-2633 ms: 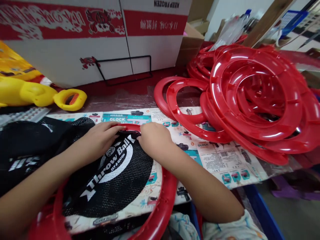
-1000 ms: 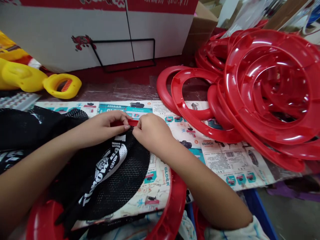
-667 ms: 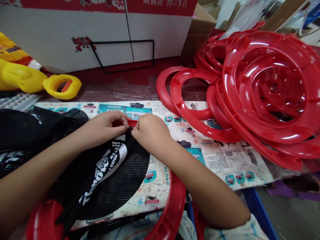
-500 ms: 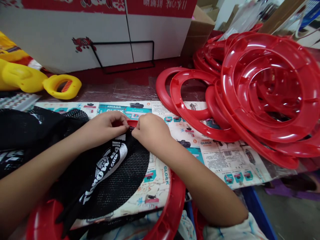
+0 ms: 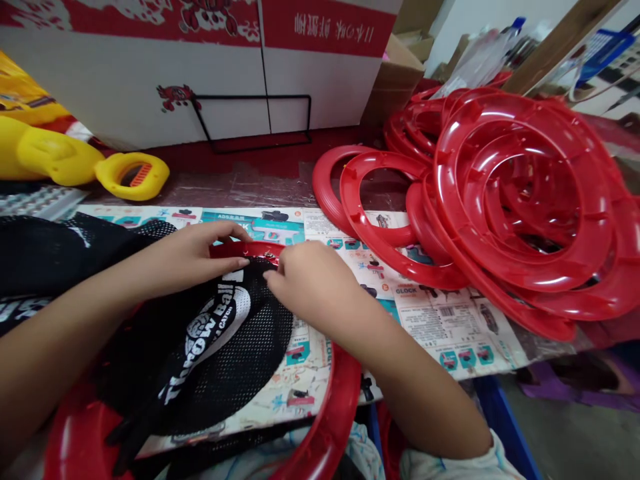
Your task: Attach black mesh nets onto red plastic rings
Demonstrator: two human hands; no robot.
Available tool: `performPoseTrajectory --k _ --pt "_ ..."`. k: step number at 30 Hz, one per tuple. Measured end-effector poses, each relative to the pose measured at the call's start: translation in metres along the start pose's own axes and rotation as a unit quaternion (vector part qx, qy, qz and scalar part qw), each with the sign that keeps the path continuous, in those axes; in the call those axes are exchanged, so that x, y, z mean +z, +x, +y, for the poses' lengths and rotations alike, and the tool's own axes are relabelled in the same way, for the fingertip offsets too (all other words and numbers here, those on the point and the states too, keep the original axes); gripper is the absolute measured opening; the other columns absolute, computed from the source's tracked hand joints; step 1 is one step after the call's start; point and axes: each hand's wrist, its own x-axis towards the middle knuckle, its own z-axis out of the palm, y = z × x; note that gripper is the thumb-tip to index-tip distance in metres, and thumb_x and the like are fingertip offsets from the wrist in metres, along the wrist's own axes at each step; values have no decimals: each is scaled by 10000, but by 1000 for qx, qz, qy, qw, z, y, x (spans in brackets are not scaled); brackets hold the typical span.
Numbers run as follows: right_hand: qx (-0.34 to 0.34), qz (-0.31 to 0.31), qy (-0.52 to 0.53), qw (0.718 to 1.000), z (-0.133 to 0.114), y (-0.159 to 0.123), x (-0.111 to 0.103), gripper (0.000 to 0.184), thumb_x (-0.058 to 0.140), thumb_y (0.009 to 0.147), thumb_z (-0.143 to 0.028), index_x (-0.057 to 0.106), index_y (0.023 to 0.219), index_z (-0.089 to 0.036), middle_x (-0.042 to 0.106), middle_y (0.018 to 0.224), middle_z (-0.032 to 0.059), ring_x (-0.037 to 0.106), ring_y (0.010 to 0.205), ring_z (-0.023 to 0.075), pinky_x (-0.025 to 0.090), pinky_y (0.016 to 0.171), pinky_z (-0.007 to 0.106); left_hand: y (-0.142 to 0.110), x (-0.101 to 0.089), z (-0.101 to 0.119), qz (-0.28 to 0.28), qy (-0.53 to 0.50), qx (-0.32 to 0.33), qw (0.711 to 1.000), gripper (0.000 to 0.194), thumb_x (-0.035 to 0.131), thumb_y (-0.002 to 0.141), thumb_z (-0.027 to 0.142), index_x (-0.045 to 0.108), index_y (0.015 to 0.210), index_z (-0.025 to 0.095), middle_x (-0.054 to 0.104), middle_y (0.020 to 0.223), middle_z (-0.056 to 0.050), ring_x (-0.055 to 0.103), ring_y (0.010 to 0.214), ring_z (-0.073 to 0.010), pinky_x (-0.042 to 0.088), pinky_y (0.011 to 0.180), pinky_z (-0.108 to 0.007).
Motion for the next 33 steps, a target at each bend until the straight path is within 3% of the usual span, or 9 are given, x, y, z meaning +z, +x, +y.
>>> performPoseTrajectory --k 5,9,13,17,22,29,33 --pt "-2 -59 -92 994 -5 1 13 283 644 911 -374 749 799 -136 693 729 101 597 650 201 342 572 292 -4 0 0 20 62 -5 998 334 513 813 457 615 1012 210 679 1041 -67 616 976 -270 483 864 -413" --pt "1 -57 -98 994 -5 5 21 296 649 911 -397 753 845 -127 696 747 123 631 716 237 387 617 307 -11 -2 -2 13 110 -28 993 395 498 802 460 595 1087 203 670 1113 -101 620 1013 -300 493 874 -446" --pt "4 -26 -53 998 -6 9 24 199 607 921 -286 735 851 -151 706 792 93 625 738 219 370 623 300 -11 -3 -1 -7 129 -8 992 477 476 793 442 565 1193 197 649 1193 -110 598 1085 -307 483 928 -456" --pt "1 11 37 999 -3 13 26 140 568 879 -168 702 843 -150 697 786 52 581 688 163 346 604 268 -1 3 7 16 32 10 999 360 424 827 409 628 1047 210 676 1093 -71 604 1043 -260 475 953 -409" --pt "-10 43 108 993 7 18 25 173 522 848 -112 685 801 -144 687 760 40 562 667 138 344 615 244 9 12 10 -37 -107 -18 993 297 454 820 415 658 903 214 683 1018 -53 623 993 -234 489 945 -399" --pt "21 40 115 992 10 21 22 192 529 868 -132 688 761 -140 681 706 42 567 627 138 342 605 247 9 11 4 -55 -163 -41 984 273 532 770 462 659 786 221 687 969 -34 629 934 -228 486 897 -385" --pt "17 54 85 995 8 22 22 180 547 857 -108 714 920 -132 702 784 54 585 680 155 358 625 251 9 14 6 -36 -139 -35 989 239 533 783 428 617 733 210 686 946 -37 628 852 -210 500 806 -357"
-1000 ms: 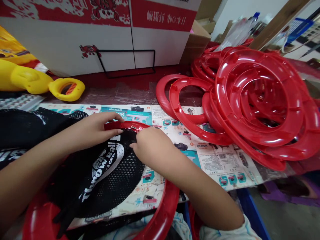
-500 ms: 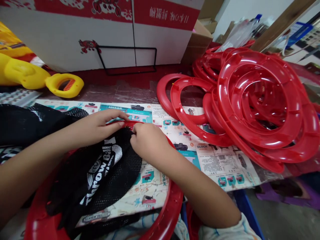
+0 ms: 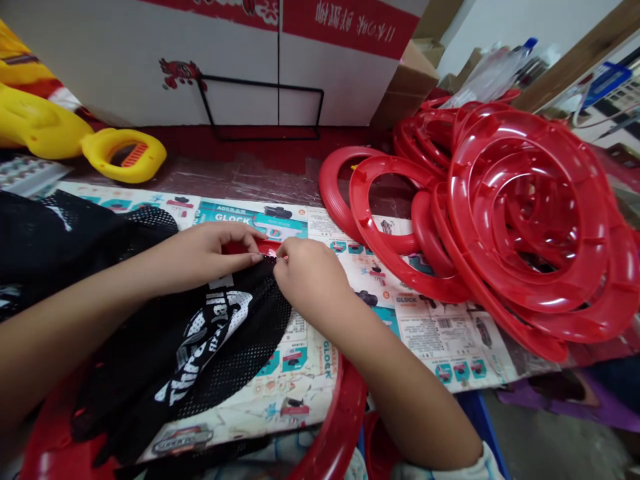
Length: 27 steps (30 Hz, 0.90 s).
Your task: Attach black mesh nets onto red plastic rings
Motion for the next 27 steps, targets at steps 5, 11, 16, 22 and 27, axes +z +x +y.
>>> performPoseTrajectory --k 5,11,16,22,27 --pt "-76 -13 -31 997 2 -2 0 294 509 877 -73 715 1060 -173 719 943 61 620 841 182 397 720 261 -1 4 3 23 27 14 999 218 518 810 376 585 694 203 683 906 -46 637 834 -207 517 777 -340" --pt "-90 -34 -115 989 3 -1 -1 290 507 919 -128 755 1056 -193 702 943 85 615 861 203 403 757 287 1 5 3 33 48 16 998 206 488 796 353 581 694 201 683 976 -58 623 917 -228 490 856 -381" --pt "-93 -43 -168 981 3 -3 -1 302 514 938 -174 747 1113 -255 671 909 83 600 793 198 374 674 285 0 5 9 41 76 -5 996 175 477 765 322 599 723 203 673 900 -41 599 840 -210 454 760 -348" --pt "-89 -50 -167 981 3 -5 -4 324 525 912 -131 748 1104 -270 677 898 69 602 806 192 367 668 278 -1 9 14 74 103 -25 992 160 486 754 316 587 709 201 607 754 -18 548 724 -189 400 658 -325" --pt "-56 -50 -38 996 8 -2 -11 260 531 890 -97 735 1024 -185 707 892 48 616 807 170 392 686 252 -2 10 7 75 114 30 990 152 474 785 305 571 743 197 597 774 -24 545 749 -189 411 692 -330"
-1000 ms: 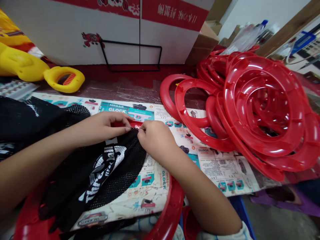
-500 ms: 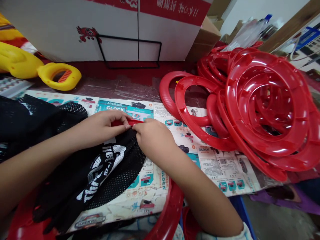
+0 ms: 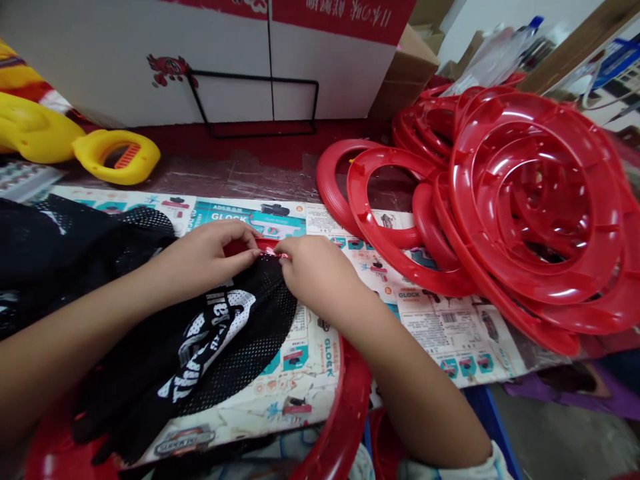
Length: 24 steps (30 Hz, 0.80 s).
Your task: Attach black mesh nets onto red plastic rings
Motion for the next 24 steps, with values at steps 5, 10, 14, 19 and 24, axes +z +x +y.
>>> performPoseTrajectory --k 5,10,14,19,24 --pt "14 -8 109 994 16 4 -3 209 563 838 -68 663 1002 -151 675 803 8 585 714 130 381 637 221 -7 0 -7 29 -12 101 994 192 459 879 311 597 932 188 623 1036 -72 584 994 -211 457 880 -363" --pt "12 4 140 990 20 4 -2 203 543 825 -60 637 977 -155 646 755 -16 576 683 120 361 614 214 -14 0 -6 14 25 191 981 265 426 917 245 649 1051 201 559 1266 -109 527 1215 -230 423 1039 -417" --pt "24 16 138 990 15 3 -2 222 524 800 -22 641 934 -155 637 727 -21 569 667 118 357 622 216 -16 4 -9 11 77 207 975 326 414 932 244 659 1149 238 520 1352 -104 508 1241 -267 416 1065 -491" --pt "16 40 136 990 14 3 -1 194 535 803 -25 635 905 -156 630 714 -25 561 666 118 354 627 214 -16 6 -13 28 127 236 963 357 406 935 231 674 1171 216 519 1350 -146 521 1211 -315 449 1010 -537" --pt "17 45 128 991 15 4 2 198 529 782 -21 628 888 -157 631 719 -20 555 661 120 345 617 214 -16 8 -13 34 156 252 954 378 404 922 200 683 1178 184 531 1313 -182 541 1157 -339 475 956 -551"
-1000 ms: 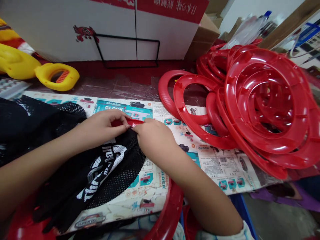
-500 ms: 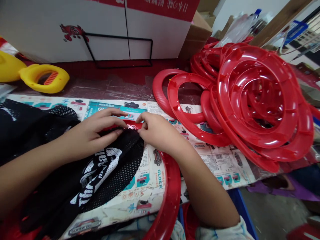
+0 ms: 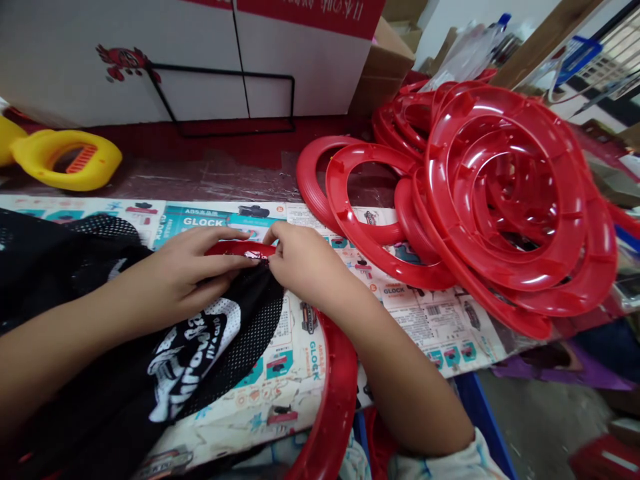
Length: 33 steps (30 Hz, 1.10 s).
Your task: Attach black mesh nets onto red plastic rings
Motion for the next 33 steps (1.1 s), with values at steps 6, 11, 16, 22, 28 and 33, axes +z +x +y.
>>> performPoseTrajectory --k 6,11,16,22,28,33 --pt "4 13 5 1000 2 2 2 200 522 787 -33 620 912 -156 635 724 -15 558 661 125 347 611 215 0 3 0 11 16 -1 1000 381 416 910 192 683 1182 201 559 1272 -175 563 1108 -334 495 920 -545" --pt "7 7 -9 1000 0 4 2 211 528 793 -35 629 933 -157 653 755 -4 567 679 129 350 616 215 -1 3 -1 -5 26 -18 999 378 414 917 219 675 1190 226 560 1272 -157 556 1125 -325 490 937 -531" --pt "18 1 -45 999 -2 4 3 222 527 797 -34 646 943 -152 664 756 9 566 665 135 350 613 223 0 4 0 -21 30 -40 999 383 398 919 234 660 1199 246 559 1293 -141 551 1145 -324 478 954 -534" --pt "25 6 -124 992 -25 -16 -12 93 599 879 -190 685 870 -155 690 781 41 590 672 157 358 598 251 3 -12 -9 -68 -59 -115 989 405 431 913 316 563 1272 184 643 1227 -117 595 1113 -288 493 966 -472" --pt "29 -100 -275 956 -37 -25 4 301 614 921 -384 737 821 -127 691 726 125 637 683 244 401 605 313 3 -21 -15 -79 -31 -167 982 415 395 898 344 578 1208 137 658 1156 -162 594 1096 -336 494 937 -501" --pt "33 -74 -275 958 -35 -17 25 239 596 937 -320 743 892 -137 704 788 137 666 770 249 444 659 306 -6 -25 -14 -127 21 -184 974 418 447 845 373 571 1202 195 633 1125 -149 599 1072 -353 495 918 -516"
